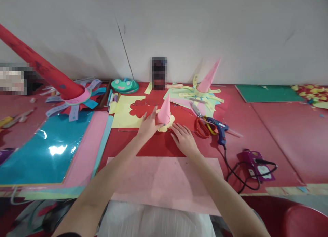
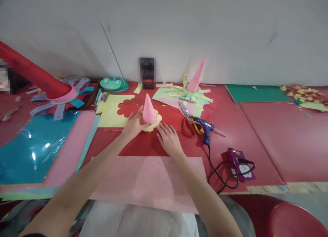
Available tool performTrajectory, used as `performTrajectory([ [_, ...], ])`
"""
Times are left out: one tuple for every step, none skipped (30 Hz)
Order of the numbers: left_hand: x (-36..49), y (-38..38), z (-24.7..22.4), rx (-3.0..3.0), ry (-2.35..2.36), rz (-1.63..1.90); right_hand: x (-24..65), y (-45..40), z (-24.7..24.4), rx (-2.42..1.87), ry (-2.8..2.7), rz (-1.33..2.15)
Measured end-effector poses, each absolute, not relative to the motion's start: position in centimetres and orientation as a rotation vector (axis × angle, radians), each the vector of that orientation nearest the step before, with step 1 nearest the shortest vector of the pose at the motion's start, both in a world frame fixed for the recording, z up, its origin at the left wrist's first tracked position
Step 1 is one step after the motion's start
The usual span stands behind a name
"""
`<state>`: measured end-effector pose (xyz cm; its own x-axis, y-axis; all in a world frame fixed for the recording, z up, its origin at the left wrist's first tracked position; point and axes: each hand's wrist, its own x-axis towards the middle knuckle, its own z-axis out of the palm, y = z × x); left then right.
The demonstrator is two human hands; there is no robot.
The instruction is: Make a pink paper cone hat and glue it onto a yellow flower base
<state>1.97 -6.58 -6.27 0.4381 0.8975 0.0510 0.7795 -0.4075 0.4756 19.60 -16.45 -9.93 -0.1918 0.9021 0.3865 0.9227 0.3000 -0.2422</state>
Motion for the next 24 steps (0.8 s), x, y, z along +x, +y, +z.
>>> performTrajectory([
  [1.8, -5.9, -6.1, 2.326, 1.363, 0.412, 19.4, -16.7, -9.9, -1.624, -2.109, -0.088],
  [1.6, -5.3, -5.9, 2.349, 1.3, 0.403, 19.2, -17.0, -9.9, -1.622, -2.102, -0.11],
  [1.4, -4.8, -5.8, 2.363, 1.277, 0.405, 19.1, -17.3, -9.8, -1.615, -2.099, -0.127],
  [1.2, -4.5, -5.7, 2.362, 1.28, 0.417, 18.9, -17.5, -9.7, -1.599, -2.104, -0.136],
  [0.9, -4.4, -5.6, 2.353, 1.29, 0.431, 18.8, -17.6, -9.6, -1.576, -2.116, -0.137],
  [0.7, -4.4, -5.6, 2.34, 1.305, 0.444, 18.7, -17.7, -9.5, -1.548, -2.13, -0.128],
  [0.6, -4.6, -5.7, 2.324, 1.319, 0.456, 18.7, -17.6, -9.3, -1.521, -2.139, -0.111],
  [0.6, -4.9, -5.8, 2.312, 1.328, 0.464, 18.7, -17.5, -9.1, -1.504, -2.138, -0.09],
  [0.6, -5.3, -5.9, 2.305, 1.334, 0.47, 18.8, -17.2, -8.9, -1.503, -2.12, -0.071],
  [0.6, -5.7, -6.1, 2.301, 1.343, 0.475, 19.0, -16.9, -8.8, -1.519, -2.088, -0.056],
  [0.8, -6.1, -6.3, 2.298, 1.356, 0.475, 19.2, -16.4, -8.7, -1.546, -2.051, -0.047],
  [0.9, -6.4, -6.5, 2.293, 1.37, 0.466, 19.5, -15.9, -8.7, -1.576, -2.018, -0.041],
  [1.0, -6.5, -6.7, 2.288, 1.38, 0.447, 19.8, -15.4, -8.7, -1.598, -2.001, -0.034],
  [1.1, -6.5, -6.8, 2.283, 1.383, 0.42, 20.0, -15.0, -8.9, -1.611, -2.004, -0.021],
  [1.2, -6.4, -6.9, 2.28, 1.38, 0.39, 20.2, -14.6, -9.0, -1.613, -2.02, -0.005],
  [1.1, -6.2, -6.9, 2.283, 1.367, 0.36, 20.4, -14.3, -9.2, -1.61, -2.035, 0.01],
  [1.0, -5.9, -6.9, 2.294, 1.346, 0.334, 20.5, -14.2, -9.4, -1.605, -2.042, 0.022],
  [0.8, -5.5, -6.8, 2.314, 1.316, 0.311, 20.5, -14.1, -9.5, -1.602, -2.035, 0.025],
  [0.5, -5.0, -6.8, 2.335, 1.283, 0.292, 20.5, -14.1, -9.6, -1.605, -2.014, 0.018],
  [0.1, -4.6, -6.7, 2.354, 1.242, 0.274, 20.5, -14.1, -9.7, -1.614, -1.985, 0.006],
  [-0.3, -4.1, -6.6, 2.362, 1.193, 0.26, 20.4, -14.0, -9.7, -1.628, -1.953, -0.009],
  [-0.6, -3.7, -6.6, 2.35, 1.153, 0.253, 20.3, -14.0, -9.7, -1.643, -1.925, -0.021],
  [-1.0, -3.4, -6.6, 2.332, 1.115, 0.242, 20.2, -13.9, -9.7, -1.659, -1.903, -0.03],
  [-1.3, -3.0, -6.6, 2.314, 1.083, 0.225, 20.1, -13.7, -9.7, -1.673, -1.89, -0.032],
])
